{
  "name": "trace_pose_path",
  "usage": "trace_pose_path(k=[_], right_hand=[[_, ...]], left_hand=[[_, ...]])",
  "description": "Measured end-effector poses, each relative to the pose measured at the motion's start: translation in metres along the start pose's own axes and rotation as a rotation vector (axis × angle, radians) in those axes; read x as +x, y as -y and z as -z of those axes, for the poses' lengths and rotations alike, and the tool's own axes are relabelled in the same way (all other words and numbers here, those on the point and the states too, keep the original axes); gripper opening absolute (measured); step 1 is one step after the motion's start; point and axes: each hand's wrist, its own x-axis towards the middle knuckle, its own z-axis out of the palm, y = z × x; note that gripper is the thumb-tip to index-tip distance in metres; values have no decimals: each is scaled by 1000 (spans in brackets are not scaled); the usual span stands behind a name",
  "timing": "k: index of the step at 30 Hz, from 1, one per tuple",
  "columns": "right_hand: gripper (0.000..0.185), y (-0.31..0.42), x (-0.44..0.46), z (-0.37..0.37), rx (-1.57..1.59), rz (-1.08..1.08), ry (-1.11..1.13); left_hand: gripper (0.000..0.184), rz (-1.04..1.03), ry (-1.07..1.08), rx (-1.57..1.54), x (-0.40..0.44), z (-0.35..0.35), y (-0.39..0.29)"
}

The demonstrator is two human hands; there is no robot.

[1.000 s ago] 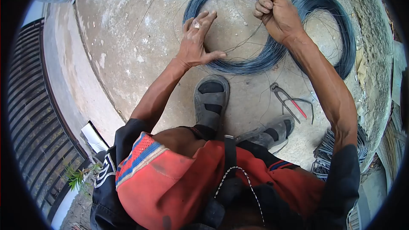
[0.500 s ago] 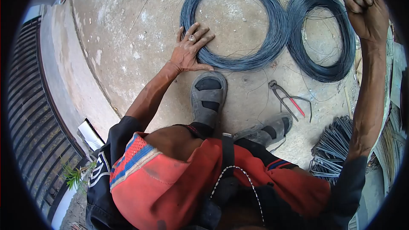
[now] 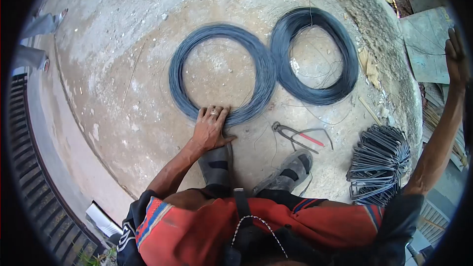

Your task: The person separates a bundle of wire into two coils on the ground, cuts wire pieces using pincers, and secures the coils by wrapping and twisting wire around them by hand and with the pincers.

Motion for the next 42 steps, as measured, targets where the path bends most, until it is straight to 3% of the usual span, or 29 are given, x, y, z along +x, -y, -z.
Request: trace_pose_path(k=[2,3,9,12,18,22,29,33,36,39,42], right_hand=[[41,0,-30,-20,-221,76,-540],[41,-1,-43,-2,-161,38,-418],[41,-22,-100,11,-241,82,-568],[46,-10,-132,11,-220,190,-474],[46,33,-183,-26,-268,341,-290],[44,44,-228,-48,-250,380,-298],[47,49,-321,-43,-355,486,-785],[46,49,-342,-1,-466,476,-1206],[44,37,-352,54,-409,449,-1347],[65,21,-390,154,-344,367,-1295],[96,-25,-338,156,131,-10,-1911]], left_hand=[[87,20,-25,36,1,0,-4],[84,2,-53,53,0,-6,1],[74,25,-16,50,6,-3,1],[69,23,-30,37,10,-6,3],[67,-10,-123,83,7,-27,12],[68,-16,-105,81,8,-27,10],[68,-40,-105,107,8,-33,17],[67,-61,-151,114,8,-40,23],[64,-59,-140,107,9,-37,20],[62,-84,-173,127,8,-39,24],[60,-7,-105,112,11,-35,19]])
